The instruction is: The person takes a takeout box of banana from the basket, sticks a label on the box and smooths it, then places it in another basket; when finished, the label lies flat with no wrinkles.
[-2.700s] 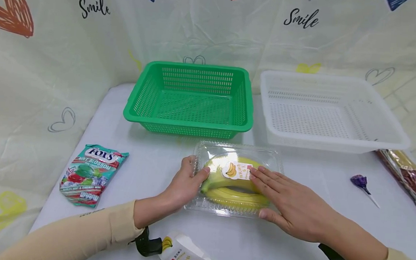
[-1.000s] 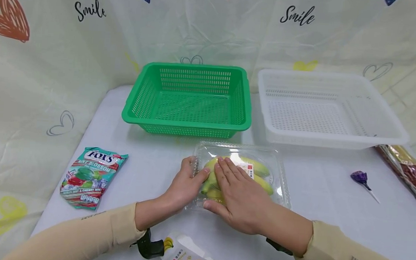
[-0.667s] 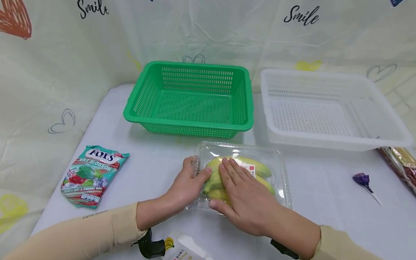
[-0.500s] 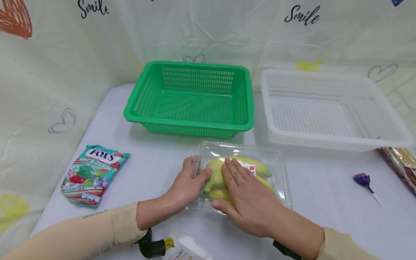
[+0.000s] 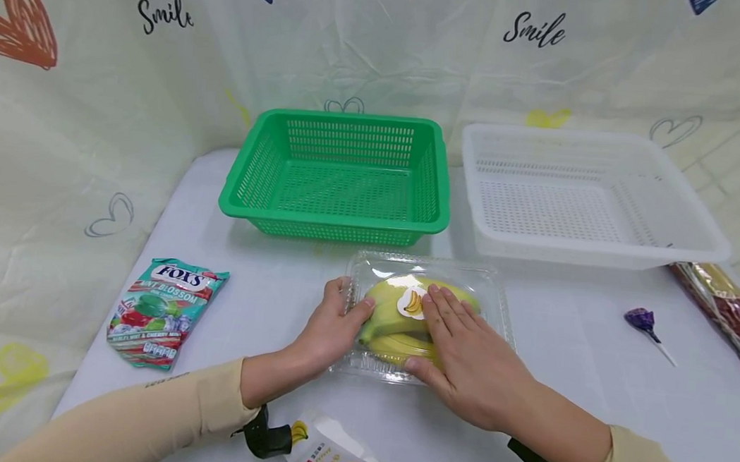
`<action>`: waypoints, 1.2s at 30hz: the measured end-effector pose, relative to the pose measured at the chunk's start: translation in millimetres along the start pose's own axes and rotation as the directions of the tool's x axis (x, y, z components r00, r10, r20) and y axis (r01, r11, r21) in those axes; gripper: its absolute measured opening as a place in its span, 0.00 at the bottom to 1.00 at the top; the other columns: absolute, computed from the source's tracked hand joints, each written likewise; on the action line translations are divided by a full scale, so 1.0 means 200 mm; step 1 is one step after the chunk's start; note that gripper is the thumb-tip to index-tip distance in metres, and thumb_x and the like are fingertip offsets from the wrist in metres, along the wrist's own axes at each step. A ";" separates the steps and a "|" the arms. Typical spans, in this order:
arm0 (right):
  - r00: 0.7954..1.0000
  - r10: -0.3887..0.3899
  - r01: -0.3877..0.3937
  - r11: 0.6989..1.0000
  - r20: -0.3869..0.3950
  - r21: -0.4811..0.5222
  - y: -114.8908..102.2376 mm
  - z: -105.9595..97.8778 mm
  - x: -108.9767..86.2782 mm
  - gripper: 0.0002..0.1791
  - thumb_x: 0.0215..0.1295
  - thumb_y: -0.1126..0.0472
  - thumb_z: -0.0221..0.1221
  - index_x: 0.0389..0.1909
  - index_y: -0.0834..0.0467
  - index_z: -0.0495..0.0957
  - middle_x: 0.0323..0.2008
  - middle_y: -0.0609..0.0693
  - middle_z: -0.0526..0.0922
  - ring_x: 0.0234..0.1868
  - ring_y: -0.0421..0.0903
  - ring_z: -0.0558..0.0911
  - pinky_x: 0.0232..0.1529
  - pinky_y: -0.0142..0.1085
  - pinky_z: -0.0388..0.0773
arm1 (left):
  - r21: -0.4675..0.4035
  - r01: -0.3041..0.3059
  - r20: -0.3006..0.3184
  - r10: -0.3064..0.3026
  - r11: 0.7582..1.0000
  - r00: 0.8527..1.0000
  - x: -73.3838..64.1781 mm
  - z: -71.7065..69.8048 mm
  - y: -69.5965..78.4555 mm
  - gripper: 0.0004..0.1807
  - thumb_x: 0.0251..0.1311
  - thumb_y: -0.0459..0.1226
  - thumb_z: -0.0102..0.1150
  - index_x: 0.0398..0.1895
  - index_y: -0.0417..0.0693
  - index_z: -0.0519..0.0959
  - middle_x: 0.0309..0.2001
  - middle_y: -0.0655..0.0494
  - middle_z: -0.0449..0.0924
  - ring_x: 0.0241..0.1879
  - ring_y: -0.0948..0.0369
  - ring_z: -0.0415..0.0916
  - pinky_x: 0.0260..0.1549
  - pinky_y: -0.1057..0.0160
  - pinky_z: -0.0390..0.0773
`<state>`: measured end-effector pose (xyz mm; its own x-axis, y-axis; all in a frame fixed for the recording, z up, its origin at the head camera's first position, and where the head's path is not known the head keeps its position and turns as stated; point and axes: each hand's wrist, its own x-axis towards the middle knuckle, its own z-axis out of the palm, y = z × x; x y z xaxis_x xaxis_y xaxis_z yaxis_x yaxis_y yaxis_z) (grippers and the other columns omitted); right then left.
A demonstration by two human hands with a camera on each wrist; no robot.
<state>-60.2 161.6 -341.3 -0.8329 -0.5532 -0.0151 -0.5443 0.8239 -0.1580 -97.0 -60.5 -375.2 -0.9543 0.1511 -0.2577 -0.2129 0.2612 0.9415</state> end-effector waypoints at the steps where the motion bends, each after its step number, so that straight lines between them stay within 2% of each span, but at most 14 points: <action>1: 1.000 0.003 -0.003 1.000 -0.003 -0.006 0.01 0.00 -0.01 0.47 0.78 0.33 0.40 0.77 0.70 0.56 0.78 0.65 0.57 0.79 0.62 0.59 0.76 0.56 0.60 | -0.003 0.000 0.002 0.000 1.000 1.000 0.00 0.00 0.00 0.36 0.77 0.41 0.48 0.77 0.32 0.47 0.71 0.29 0.62 0.72 0.42 0.62 0.73 0.40 0.59; 10: 1.000 0.000 -0.001 0.999 -0.024 -0.054 0.06 -0.01 -0.05 0.47 0.78 0.33 0.41 0.76 0.70 0.58 0.78 0.64 0.59 0.79 0.62 0.60 0.75 0.57 0.61 | 0.002 0.018 -0.004 -0.018 1.000 1.000 0.00 0.00 0.00 0.37 0.77 0.42 0.49 0.77 0.32 0.47 0.73 0.27 0.58 0.74 0.40 0.58 0.74 0.38 0.56; 20: 0.999 -0.022 0.021 0.999 -0.025 -0.034 0.11 -0.02 -0.02 0.46 0.77 0.33 0.43 0.77 0.69 0.57 0.78 0.64 0.59 0.79 0.62 0.58 0.75 0.57 0.60 | 0.007 0.024 -0.009 -0.024 1.000 1.000 0.00 0.01 0.02 0.37 0.76 0.43 0.50 0.77 0.31 0.48 0.67 0.26 0.64 0.68 0.40 0.66 0.71 0.38 0.61; 29: 0.997 -0.078 0.078 0.995 -0.014 -0.057 0.04 0.01 0.01 0.48 0.77 0.31 0.40 0.77 0.69 0.57 0.78 0.63 0.60 0.79 0.60 0.60 0.75 0.55 0.61 | 0.014 0.011 -0.014 -0.011 1.000 1.000 0.00 0.00 0.01 0.37 0.76 0.42 0.49 0.76 0.31 0.48 0.66 0.27 0.66 0.67 0.42 0.68 0.70 0.39 0.63; 36: 0.990 -0.138 0.137 0.989 0.000 -0.051 -0.03 0.03 0.05 0.48 0.76 0.30 0.39 0.75 0.69 0.61 0.77 0.62 0.62 0.79 0.58 0.61 0.75 0.53 0.63 | 0.017 0.002 -0.018 -0.001 1.000 1.000 0.01 0.01 0.00 0.36 0.76 0.42 0.49 0.76 0.32 0.49 0.66 0.30 0.67 0.66 0.44 0.69 0.68 0.41 0.66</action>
<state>-64.1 151.1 -346.5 -0.7501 -0.6613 0.0068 -0.6580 0.7453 -0.1078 -98.1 -58.7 -375.8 -0.9576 0.1338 -0.2551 -0.2108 0.2778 0.9372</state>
